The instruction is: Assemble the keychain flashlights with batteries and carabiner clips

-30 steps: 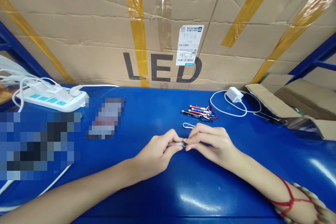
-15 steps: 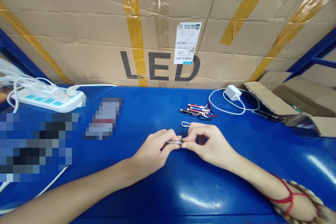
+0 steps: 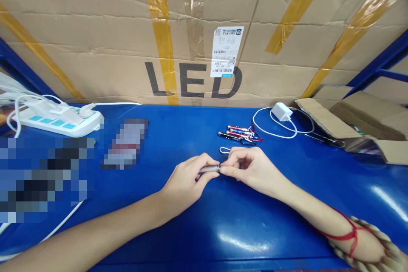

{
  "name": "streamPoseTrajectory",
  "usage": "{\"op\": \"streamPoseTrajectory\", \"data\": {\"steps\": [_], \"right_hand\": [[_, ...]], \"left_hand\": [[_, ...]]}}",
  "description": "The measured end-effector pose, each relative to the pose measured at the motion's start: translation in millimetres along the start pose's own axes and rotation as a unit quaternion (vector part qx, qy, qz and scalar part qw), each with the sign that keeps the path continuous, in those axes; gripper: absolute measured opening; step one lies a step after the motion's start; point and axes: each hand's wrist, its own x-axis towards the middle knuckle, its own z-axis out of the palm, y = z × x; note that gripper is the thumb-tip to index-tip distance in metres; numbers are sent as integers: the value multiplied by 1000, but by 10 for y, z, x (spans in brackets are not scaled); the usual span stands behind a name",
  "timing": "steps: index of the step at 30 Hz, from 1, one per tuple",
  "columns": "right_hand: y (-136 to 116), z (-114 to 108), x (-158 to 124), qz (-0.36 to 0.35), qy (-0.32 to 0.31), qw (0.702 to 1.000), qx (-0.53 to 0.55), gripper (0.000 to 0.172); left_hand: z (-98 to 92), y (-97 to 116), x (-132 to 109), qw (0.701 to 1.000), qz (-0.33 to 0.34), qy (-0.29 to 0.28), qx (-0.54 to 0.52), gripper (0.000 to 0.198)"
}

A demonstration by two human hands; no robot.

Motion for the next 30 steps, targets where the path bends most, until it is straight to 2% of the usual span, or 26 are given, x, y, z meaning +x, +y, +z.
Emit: {"op": "streamPoseTrajectory", "data": {"steps": [6,10,14,19,23,25,27,30], "right_hand": [[-48,-47,2,13,-3,1000,8,23],[-39,-86,25,65,-59,994,66,25],[-10,-73,40,105,-69,983,136,34],[52,-43,32,88,-55,991,87,37],[80,-18,23,43,-26,999,17,38],[74,-8,12,-7,6,1000,-23,39],[61,-14,-7,-86,51,992,-82,37],[46,-69,-34,-233,88,950,-189,24]], "left_hand": [[-21,26,12,1000,-13,-24,-4,20],[-29,61,4,996,-10,-51,-66,26],[-43,84,-10,994,15,-80,-67,29],[-59,84,-18,994,75,-76,-21,24],[-52,86,1,998,47,-43,-14,20],[-47,90,16,999,26,-27,-12,19],[-43,91,26,1000,15,-19,-12,19],[-39,89,29,999,24,-15,-17,20]]}}
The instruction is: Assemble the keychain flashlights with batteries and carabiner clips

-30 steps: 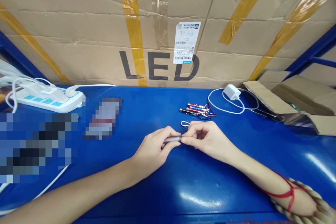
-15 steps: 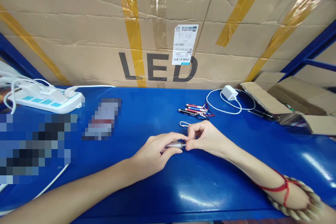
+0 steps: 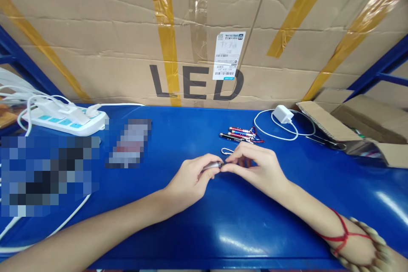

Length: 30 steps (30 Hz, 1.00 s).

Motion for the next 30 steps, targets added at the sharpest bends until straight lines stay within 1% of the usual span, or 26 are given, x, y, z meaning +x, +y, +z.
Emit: {"op": "streamPoseTrajectory", "data": {"steps": [2,3,5,8,12,15,17,19,24,27,30], "right_hand": [[21,-51,-3,-94,1,994,-49,16],[35,-74,-2,-129,-3,989,-68,14],[62,-106,2,-173,-14,980,-94,13],[75,-122,3,-193,-36,976,-92,16],[33,-120,-17,-189,-80,976,-76,20],[-3,-118,-31,-183,-105,975,-71,24],[-17,-110,-36,-174,-110,977,-55,24],[-25,-94,-39,-155,-101,982,-38,23],[-80,-18,-71,-76,-72,994,-24,22],[-144,40,-88,-9,-46,999,8,27],[-190,71,-66,83,-32,992,90,34]], "left_hand": [[0,-1,-3,1000,11,0,-3,21],[-1,0,-5,1000,14,-1,-4,21],[-5,4,-5,1000,15,-6,-6,22],[-22,10,-3,1000,15,-25,-5,23],[-53,-1,-10,995,36,-93,3,22],[-64,-16,-24,992,33,-120,10,21],[-62,-27,-35,992,25,-124,10,19],[-55,-37,-46,993,17,-121,2,16],[-28,-59,-62,997,11,-79,-21,10],[-7,-65,-59,998,16,-53,-13,11],[10,-58,-52,999,21,-31,-29,11]]}}
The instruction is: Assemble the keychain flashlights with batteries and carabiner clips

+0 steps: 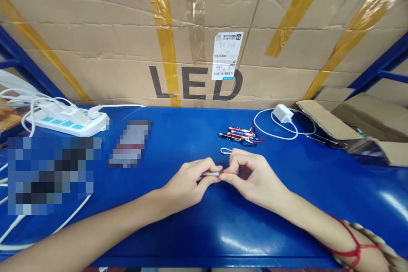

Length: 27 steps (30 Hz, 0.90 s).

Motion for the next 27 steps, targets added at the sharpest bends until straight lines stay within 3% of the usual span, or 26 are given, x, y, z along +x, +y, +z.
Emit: {"op": "streamPoseTrajectory", "data": {"steps": [2,5,8,12,17,21,24,27], "right_hand": [[-7,-9,34,63,-24,994,82,38],[14,-56,90,154,-101,963,197,38],[50,-92,115,205,-144,938,239,36],[74,-73,105,227,-144,930,251,36],[74,-28,98,236,-104,943,209,42],[73,-22,97,151,-35,977,148,39],[80,-47,97,3,34,996,82,25],[109,-107,104,-154,39,987,24,12]], "left_hand": [[6,14,3,1000,-6,11,-27,8],[1,44,-1,998,-15,10,-59,4],[-16,65,-15,997,-13,-15,-70,14],[-26,54,-35,997,-7,-46,-66,27],[-8,23,-36,999,6,-21,-32,19],[2,43,-1,998,-20,5,-52,14],[-2,66,30,998,-31,13,-44,14],[-10,77,47,999,-28,7,-36,17]]}}
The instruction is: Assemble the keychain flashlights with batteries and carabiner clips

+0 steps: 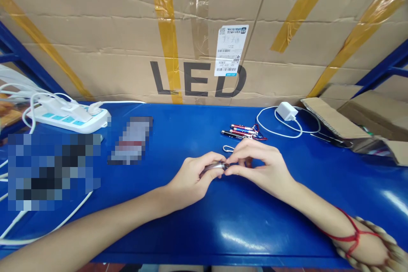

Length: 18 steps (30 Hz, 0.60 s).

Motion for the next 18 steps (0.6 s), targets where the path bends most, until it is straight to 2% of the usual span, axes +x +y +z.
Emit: {"op": "streamPoseTrajectory", "data": {"steps": [3,9,13,18], "right_hand": [[42,-77,3,-73,-46,996,-28,9],[107,-142,-26,-98,-122,986,-52,13],[136,-125,-46,-108,-137,983,-53,11],[133,-109,-60,-106,-135,983,-60,10]], "left_hand": [[-7,-1,0,1000,-4,-12,-5,18],[-14,-36,-35,997,-31,-73,-11,14],[-16,-54,-63,994,-40,-103,-5,9],[-19,-54,-63,994,-23,-109,-10,11]]}}
